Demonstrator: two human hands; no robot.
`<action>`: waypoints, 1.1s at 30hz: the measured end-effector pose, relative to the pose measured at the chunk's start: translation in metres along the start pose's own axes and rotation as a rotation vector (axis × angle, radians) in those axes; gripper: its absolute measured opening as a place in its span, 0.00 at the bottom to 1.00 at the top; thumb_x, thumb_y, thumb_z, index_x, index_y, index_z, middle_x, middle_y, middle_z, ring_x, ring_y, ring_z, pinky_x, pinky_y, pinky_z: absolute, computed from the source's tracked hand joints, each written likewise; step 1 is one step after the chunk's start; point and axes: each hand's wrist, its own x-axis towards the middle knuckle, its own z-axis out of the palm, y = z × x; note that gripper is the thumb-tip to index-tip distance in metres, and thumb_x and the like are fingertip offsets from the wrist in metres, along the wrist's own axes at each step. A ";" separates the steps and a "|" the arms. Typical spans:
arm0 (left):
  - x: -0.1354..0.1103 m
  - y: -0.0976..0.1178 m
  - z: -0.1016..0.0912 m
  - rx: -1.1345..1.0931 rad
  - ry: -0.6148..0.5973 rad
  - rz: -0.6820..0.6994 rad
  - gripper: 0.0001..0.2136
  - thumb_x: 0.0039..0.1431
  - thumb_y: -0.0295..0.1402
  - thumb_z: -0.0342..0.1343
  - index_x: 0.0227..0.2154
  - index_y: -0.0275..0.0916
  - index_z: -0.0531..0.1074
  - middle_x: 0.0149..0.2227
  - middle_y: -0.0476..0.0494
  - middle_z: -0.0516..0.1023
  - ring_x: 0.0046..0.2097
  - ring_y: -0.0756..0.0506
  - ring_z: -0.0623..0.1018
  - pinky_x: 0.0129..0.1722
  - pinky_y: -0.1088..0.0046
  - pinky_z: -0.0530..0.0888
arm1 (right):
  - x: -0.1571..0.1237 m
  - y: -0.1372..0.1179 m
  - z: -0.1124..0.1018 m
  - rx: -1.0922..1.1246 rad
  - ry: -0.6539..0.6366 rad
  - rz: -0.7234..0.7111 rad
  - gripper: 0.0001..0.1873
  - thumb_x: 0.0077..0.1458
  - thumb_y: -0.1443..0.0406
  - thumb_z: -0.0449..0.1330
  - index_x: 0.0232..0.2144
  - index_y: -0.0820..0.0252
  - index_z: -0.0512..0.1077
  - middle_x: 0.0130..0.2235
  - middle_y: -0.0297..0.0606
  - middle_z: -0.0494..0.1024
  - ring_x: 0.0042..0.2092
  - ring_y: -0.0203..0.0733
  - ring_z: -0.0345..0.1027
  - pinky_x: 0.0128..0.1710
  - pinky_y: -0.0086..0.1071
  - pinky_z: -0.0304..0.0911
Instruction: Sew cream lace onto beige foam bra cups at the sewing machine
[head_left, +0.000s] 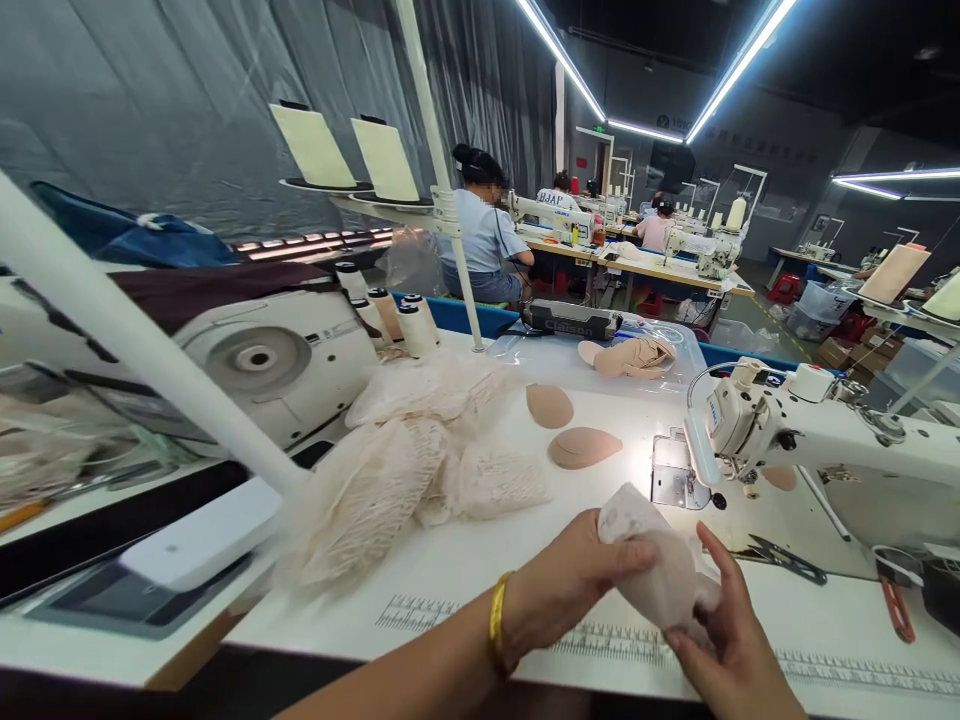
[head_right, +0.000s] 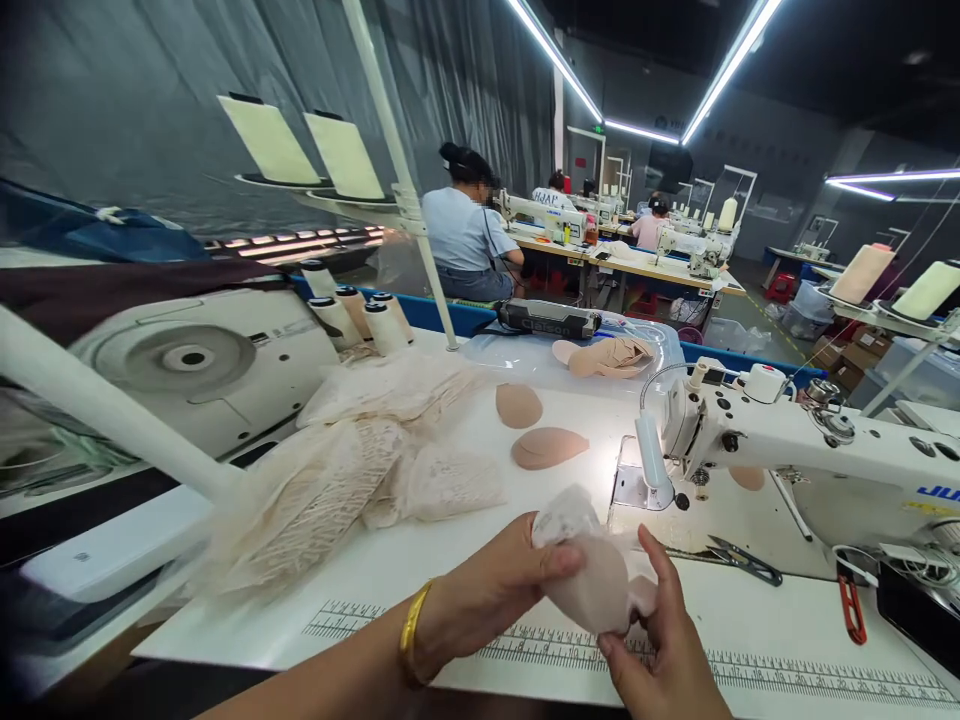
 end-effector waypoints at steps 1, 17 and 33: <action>-0.001 0.007 0.000 0.143 -0.134 -0.005 0.20 0.50 0.46 0.72 0.41 0.38 0.83 0.37 0.41 0.83 0.39 0.38 0.80 0.42 0.65 0.74 | 0.007 -0.002 -0.012 -0.089 -0.009 -0.071 0.45 0.55 0.54 0.69 0.70 0.48 0.58 0.52 0.45 0.80 0.46 0.50 0.77 0.49 0.46 0.71; 0.095 -0.006 -0.040 1.454 -0.632 0.567 0.08 0.50 0.22 0.59 0.23 0.43 0.78 0.32 0.45 0.82 0.33 0.44 0.75 0.48 0.63 0.65 | 0.119 -0.023 -0.068 -1.179 -0.439 -0.730 0.25 0.64 0.77 0.46 0.37 0.51 0.80 0.46 0.35 0.85 0.45 0.43 0.72 0.32 0.32 0.60; 0.098 -0.003 -0.039 1.452 -0.602 0.541 0.08 0.48 0.21 0.59 0.23 0.42 0.75 0.36 0.45 0.83 0.37 0.43 0.77 0.51 0.61 0.64 | 0.118 -0.013 -0.078 -1.244 -0.373 -0.614 0.22 0.64 0.75 0.49 0.45 0.51 0.80 0.41 0.38 0.83 0.45 0.46 0.72 0.33 0.32 0.60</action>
